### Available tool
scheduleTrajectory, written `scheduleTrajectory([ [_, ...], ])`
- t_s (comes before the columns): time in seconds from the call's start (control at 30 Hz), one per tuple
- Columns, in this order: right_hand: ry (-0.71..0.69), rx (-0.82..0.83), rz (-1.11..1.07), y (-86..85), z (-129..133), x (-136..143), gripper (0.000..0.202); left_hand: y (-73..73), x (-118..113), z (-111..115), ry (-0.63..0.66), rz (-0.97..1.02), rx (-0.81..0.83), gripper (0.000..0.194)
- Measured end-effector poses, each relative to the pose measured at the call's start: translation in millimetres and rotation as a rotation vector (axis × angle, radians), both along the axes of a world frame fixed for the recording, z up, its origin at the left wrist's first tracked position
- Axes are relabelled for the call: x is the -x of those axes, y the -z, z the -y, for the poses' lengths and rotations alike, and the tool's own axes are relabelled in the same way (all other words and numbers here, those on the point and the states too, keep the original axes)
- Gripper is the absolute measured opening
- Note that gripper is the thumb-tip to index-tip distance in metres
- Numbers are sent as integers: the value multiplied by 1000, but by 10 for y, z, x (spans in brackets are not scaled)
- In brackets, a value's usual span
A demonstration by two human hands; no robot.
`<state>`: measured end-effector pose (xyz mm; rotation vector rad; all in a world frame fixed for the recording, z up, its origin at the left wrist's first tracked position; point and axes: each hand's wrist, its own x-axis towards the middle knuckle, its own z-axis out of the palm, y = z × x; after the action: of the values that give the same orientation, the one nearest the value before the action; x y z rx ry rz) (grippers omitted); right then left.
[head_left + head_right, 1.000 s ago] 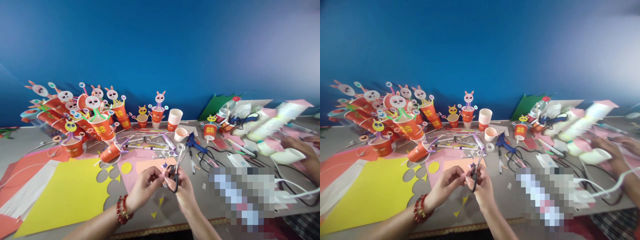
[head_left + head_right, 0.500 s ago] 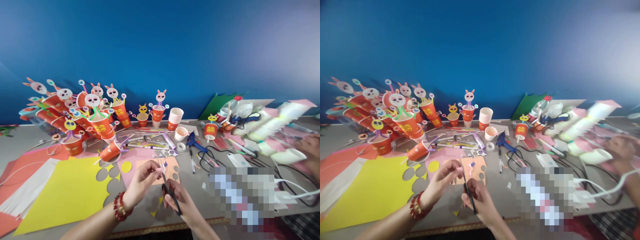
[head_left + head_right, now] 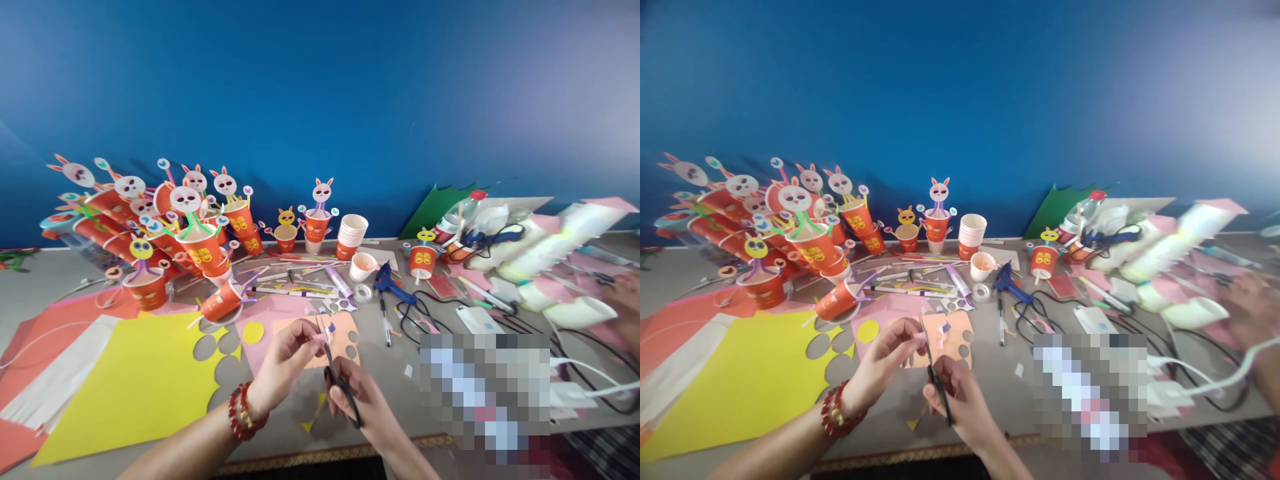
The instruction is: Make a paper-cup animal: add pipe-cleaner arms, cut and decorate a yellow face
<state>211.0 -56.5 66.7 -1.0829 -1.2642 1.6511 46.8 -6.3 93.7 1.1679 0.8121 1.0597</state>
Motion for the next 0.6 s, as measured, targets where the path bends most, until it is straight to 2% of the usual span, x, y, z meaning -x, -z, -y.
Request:
scheduleTrajectory([
  [0.3,8,15,29,-33,-9,17,58,44,5,-6,13,30,-8,23],
  [0.6,-5,-5,-14,15,6,-7,56,33,-6,15,-10,26,-9,23],
])
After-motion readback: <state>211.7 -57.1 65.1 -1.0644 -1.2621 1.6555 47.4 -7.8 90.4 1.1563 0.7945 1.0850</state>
